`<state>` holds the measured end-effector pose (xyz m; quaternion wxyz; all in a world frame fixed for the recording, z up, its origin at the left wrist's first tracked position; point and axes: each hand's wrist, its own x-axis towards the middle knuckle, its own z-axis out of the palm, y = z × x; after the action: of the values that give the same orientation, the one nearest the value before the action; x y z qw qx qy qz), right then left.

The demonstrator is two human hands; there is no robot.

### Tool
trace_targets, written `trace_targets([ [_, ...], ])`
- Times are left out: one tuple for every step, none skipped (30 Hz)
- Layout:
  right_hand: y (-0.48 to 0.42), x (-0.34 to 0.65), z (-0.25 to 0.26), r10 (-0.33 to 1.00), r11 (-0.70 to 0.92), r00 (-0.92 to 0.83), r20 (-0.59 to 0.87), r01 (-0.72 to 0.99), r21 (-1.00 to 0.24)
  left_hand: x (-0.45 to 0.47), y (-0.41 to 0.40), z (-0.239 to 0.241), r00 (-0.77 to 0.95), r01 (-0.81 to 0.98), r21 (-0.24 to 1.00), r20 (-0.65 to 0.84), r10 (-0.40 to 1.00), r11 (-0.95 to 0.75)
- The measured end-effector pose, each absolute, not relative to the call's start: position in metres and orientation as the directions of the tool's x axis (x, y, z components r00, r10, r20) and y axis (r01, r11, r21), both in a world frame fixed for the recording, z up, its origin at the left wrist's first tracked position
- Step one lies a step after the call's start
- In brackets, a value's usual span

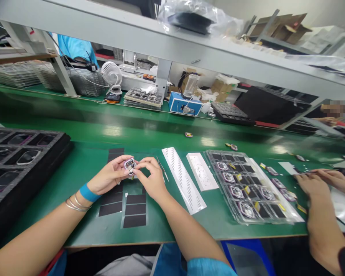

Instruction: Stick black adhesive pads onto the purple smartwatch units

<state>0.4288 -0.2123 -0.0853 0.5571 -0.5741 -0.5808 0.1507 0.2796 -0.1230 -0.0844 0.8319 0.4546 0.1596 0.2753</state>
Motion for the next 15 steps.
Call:
trace_targets([
  [-0.2128,0.4277,-0.0848,0.843,0.289,0.269,0.466,0.503,-0.814,0.2797,-0.1229,-0.0849,0.793,-0.313,0.853,-0.007,0.609,0.417],
  [-0.2133,0.4270,-0.0846,0.847,0.287,0.262,0.462,0.506,-0.813,0.2796,-0.1224,-0.0853,0.791,-0.310,0.862,0.001,0.611,0.400],
  [-0.2137,0.4266,-0.0846,0.850,0.288,0.256,0.461,0.508,-0.812,0.2795,-0.1217,-0.0857,0.792,-0.305,0.871,0.008,0.611,0.384],
  [-0.2140,0.4264,-0.0847,0.851,0.291,0.249,0.463,0.512,-0.809,0.2793,-0.1209,-0.0861,0.794,-0.300,0.880,0.015,0.608,0.369],
  [-0.2142,0.4264,-0.0849,0.849,0.294,0.245,0.467,0.515,-0.805,0.2791,-0.1201,-0.0865,0.796,-0.295,0.887,0.022,0.606,0.355],
  [-0.2144,0.4264,-0.0851,0.847,0.299,0.245,0.473,0.517,-0.802,0.2789,-0.1194,-0.0869,0.797,-0.292,0.893,0.030,0.603,0.341],
  [-0.2145,0.4263,-0.0853,0.843,0.303,0.245,0.479,0.519,-0.799,0.2787,-0.1188,-0.0874,0.798,-0.292,0.898,0.040,0.602,0.328],
  [-0.2145,0.4262,-0.0854,0.839,0.307,0.246,0.485,0.522,-0.796,0.2786,-0.1184,-0.0879,0.798,-0.294,0.902,0.050,0.600,0.315],
  [-0.2145,0.4260,-0.0855,0.836,0.311,0.246,0.490,0.524,-0.793,0.2785,-0.1181,-0.0884,0.797,-0.296,0.906,0.060,0.601,0.303],
  [-0.2144,0.4258,-0.0854,0.834,0.312,0.246,0.493,0.527,-0.790,0.2785,-0.1179,-0.0889,0.796,-0.298,0.909,0.068,0.601,0.292],
  [-0.2142,0.4257,-0.0852,0.834,0.310,0.245,0.494,0.531,-0.788,0.2785,-0.1177,-0.0895,0.795,-0.297,0.912,0.073,0.602,0.282],
  [-0.2141,0.4258,-0.0849,0.835,0.308,0.243,0.493,0.537,-0.785,0.2785,-0.1176,-0.0900,0.793,-0.295,0.916,0.076,0.604,0.272],
  [-0.2141,0.4262,-0.0845,0.838,0.303,0.239,0.491,0.545,-0.782,0.2786,-0.1175,-0.0903,0.790,-0.291,0.919,0.076,0.608,0.264],
  [-0.2142,0.4268,-0.0840,0.841,0.296,0.234,0.487,0.555,-0.777,0.2786,-0.1175,-0.0906,0.788,-0.286,0.923,0.074,0.611,0.258],
  [-0.2143,0.4275,-0.0834,0.845,0.291,0.225,0.484,0.566,-0.771,0.2786,-0.1176,-0.0908,0.786,-0.280,0.925,0.068,0.615,0.256],
])
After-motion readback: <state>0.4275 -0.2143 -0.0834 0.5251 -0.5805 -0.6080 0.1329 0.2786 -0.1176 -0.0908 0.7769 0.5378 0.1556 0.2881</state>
